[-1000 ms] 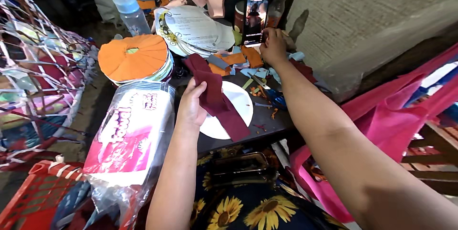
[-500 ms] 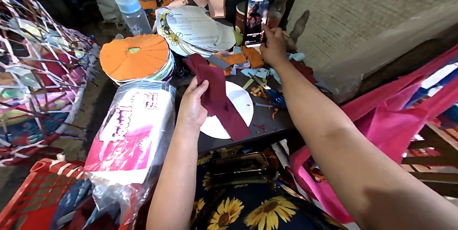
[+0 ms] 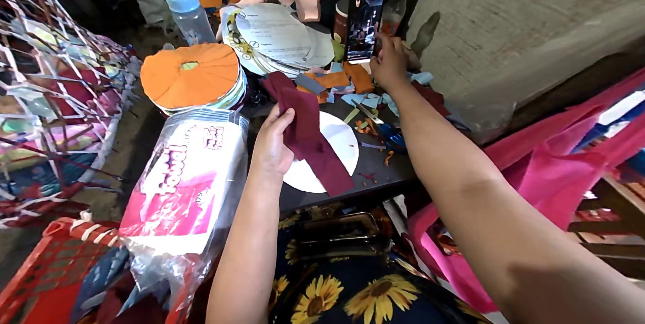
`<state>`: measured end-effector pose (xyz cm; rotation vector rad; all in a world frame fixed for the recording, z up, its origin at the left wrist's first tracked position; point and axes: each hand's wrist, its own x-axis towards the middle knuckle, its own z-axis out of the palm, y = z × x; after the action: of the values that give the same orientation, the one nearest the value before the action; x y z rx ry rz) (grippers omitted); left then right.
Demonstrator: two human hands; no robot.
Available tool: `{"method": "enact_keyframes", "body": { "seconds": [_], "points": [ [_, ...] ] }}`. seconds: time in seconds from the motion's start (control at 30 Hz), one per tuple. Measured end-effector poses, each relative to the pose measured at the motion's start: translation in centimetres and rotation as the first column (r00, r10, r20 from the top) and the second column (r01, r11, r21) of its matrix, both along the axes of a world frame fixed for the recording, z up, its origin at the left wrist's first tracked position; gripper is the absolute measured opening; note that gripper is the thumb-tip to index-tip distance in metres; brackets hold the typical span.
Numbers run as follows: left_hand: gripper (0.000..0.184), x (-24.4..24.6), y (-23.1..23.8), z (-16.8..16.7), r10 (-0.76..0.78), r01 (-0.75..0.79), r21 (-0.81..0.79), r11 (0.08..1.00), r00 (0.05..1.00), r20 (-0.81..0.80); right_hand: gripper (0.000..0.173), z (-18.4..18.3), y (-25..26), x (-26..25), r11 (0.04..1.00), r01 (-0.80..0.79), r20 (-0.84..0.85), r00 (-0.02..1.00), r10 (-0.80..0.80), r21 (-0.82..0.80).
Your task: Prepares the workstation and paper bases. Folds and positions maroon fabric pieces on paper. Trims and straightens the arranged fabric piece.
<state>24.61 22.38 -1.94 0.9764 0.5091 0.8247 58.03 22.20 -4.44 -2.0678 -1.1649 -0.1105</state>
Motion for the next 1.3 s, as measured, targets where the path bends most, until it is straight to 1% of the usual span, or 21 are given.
{"method": "enact_keyframes", "body": {
  "seconds": [0.13,0.53,0.8,0.87,0.93,1.03,1.1,1.17,1.23,1.3],
  "points": [
    [0.027,0.0,0.0,0.0,-0.004,0.004,-0.018,1.0,1.0,0.015,0.046,-0.2,0.1,0.2,1.0,0.0,-0.002,1.0,0.0,-0.006],
    [0.027,0.2,0.1,-0.2,-0.006,0.006,-0.013,1.0,1.0,0.003,0.034,-0.4,0.0,0.3,1.0,-0.008,0.031,0.999,0.007,0.015],
    [0.028,0.2,0.0,-0.1,0.001,-0.001,-0.03,1.0,1.0,-0.003,0.033,-0.3,-0.1,0.3,1.0,-0.023,0.018,1.0,0.023,0.009],
    [0.031,0.2,0.0,0.0,0.013,-0.013,-0.046,0.999,1.0,0.004,0.034,-0.3,-0.2,0.2,1.0,-0.029,0.006,1.0,0.029,0.011],
    [0.036,0.2,-0.1,0.1,0.02,-0.02,-0.04,0.999,1.0,0.013,0.033,-0.2,-0.1,0.2,0.999,-0.037,-0.003,0.999,0.037,0.04],
    [0.038,0.2,-0.2,0.0,0.026,-0.026,0.006,1.0,1.0,0.011,0.035,1.1,-0.4,0.0,0.989,-0.036,-0.046,0.998,0.043,0.145],
    [0.04,0.2,-0.2,-0.1,0.033,-0.034,0.061,0.998,0.999,0.017,0.037,2.9,-0.7,-0.6,0.962,-0.091,-0.075,0.991,0.114,0.256],
    [0.037,0.1,-0.2,-0.2,0.033,-0.039,0.115,0.993,0.998,0.056,0.037,5.6,-1.7,-2.6,0.916,-0.229,-0.126,0.951,0.283,0.33],
    [0.035,0.1,-0.2,-0.1,0.019,-0.035,0.152,0.988,0.995,0.101,0.033,8.2,-2.9,-6.1,0.879,-0.383,-0.199,0.873,0.445,0.285],
    [0.034,0.2,-0.1,-0.2,0.002,-0.027,0.198,0.98,0.992,0.125,0.035,10.0,-4.3,-10.5,0.839,-0.518,-0.254,0.8,0.544,0.166]
  ]
}}
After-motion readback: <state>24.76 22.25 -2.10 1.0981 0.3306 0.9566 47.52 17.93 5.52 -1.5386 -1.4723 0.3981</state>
